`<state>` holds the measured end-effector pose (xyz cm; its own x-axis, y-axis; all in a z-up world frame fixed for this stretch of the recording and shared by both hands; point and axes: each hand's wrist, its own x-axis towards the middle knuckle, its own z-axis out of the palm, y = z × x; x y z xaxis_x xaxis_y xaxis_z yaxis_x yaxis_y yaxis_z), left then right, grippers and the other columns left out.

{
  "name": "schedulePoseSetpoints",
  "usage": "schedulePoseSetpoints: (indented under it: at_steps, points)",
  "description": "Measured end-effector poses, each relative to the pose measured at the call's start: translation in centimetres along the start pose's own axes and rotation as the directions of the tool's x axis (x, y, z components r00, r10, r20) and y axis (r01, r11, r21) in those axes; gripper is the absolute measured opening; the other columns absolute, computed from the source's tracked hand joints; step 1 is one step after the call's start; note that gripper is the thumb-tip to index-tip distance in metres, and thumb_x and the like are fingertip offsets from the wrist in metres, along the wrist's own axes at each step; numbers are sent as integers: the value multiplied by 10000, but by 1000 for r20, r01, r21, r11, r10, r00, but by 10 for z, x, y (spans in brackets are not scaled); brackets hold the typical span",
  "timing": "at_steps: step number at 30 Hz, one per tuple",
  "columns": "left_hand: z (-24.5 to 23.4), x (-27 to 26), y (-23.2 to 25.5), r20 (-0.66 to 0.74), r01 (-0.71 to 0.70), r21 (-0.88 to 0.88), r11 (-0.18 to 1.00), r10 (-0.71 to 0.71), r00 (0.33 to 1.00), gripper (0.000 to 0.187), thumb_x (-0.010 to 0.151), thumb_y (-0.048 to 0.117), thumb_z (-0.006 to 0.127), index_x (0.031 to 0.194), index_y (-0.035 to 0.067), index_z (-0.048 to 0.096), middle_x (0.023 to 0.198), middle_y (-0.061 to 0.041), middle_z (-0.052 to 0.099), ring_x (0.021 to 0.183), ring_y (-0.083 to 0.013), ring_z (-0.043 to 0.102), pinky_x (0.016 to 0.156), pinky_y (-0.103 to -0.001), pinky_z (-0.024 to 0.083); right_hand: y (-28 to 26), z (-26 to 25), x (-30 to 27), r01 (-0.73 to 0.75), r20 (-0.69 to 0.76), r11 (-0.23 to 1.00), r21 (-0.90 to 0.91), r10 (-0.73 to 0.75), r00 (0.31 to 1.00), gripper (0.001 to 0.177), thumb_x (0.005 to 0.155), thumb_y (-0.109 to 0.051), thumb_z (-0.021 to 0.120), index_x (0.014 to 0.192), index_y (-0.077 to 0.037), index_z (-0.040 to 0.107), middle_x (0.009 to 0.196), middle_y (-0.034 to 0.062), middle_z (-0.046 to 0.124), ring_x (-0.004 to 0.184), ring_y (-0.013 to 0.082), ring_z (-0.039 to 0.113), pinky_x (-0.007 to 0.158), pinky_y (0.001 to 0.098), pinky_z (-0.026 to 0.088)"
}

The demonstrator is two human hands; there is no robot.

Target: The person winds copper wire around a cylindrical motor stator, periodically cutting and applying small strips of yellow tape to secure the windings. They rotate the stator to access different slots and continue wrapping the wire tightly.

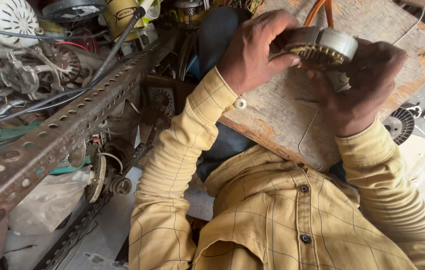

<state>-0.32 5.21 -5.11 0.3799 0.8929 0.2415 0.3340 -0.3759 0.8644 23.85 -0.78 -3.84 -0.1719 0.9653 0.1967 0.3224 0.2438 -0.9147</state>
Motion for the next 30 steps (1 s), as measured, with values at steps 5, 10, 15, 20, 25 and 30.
schedulePoseSetpoints:
  at_steps: [5,10,15,20,25,30]
  points:
    - [1,4,-4,1,-49,51,998,49,999,456,874,125,904,1168,79,559,1072,-92,667,968,-235,716,828,-354,599,-4,0,6,44,38,999,-19,-43,998,721,986,98,837,1413,1,265,1236,152,490,1100,177,575,946,300,577]
    - [4,2,-5,-11,-44,4,999,44,999,460,869,107,896,1180,76,558,1082,-93,667,960,-243,729,809,-330,628,-18,-6,22,-117,83,992,42,113,990,420,966,69,847,1253,86,541,1075,96,589,955,148,612,845,279,538]
    - [7,3,-13,-15,-79,12,997,79,997,441,864,101,888,1155,80,557,1077,-94,670,959,-250,729,801,-338,628,-24,-3,30,-33,28,997,-74,35,999,318,899,44,895,1116,95,668,958,97,594,838,140,585,754,269,501]
    - [10,1,-20,-13,-100,44,994,101,995,451,851,119,892,1148,79,555,1066,-106,669,977,-269,730,852,-379,621,-19,-7,32,-108,80,975,196,94,992,281,888,-26,861,1077,34,661,1018,52,701,930,102,676,852,244,557]
    - [8,5,-16,-46,-56,-8,998,56,997,493,794,142,909,1158,65,585,1058,-106,695,943,-256,726,791,-361,626,-2,-7,31,-96,87,977,189,81,993,365,916,-31,904,1151,90,652,1122,93,739,1007,129,706,980,295,589]
    - [-11,-6,10,-220,-75,-729,681,-128,967,579,796,114,893,1263,60,554,1046,-47,651,890,-207,709,791,-403,625,-4,-17,40,-156,145,981,115,139,980,390,886,-55,912,1162,58,661,1119,100,739,1003,129,692,900,285,577]
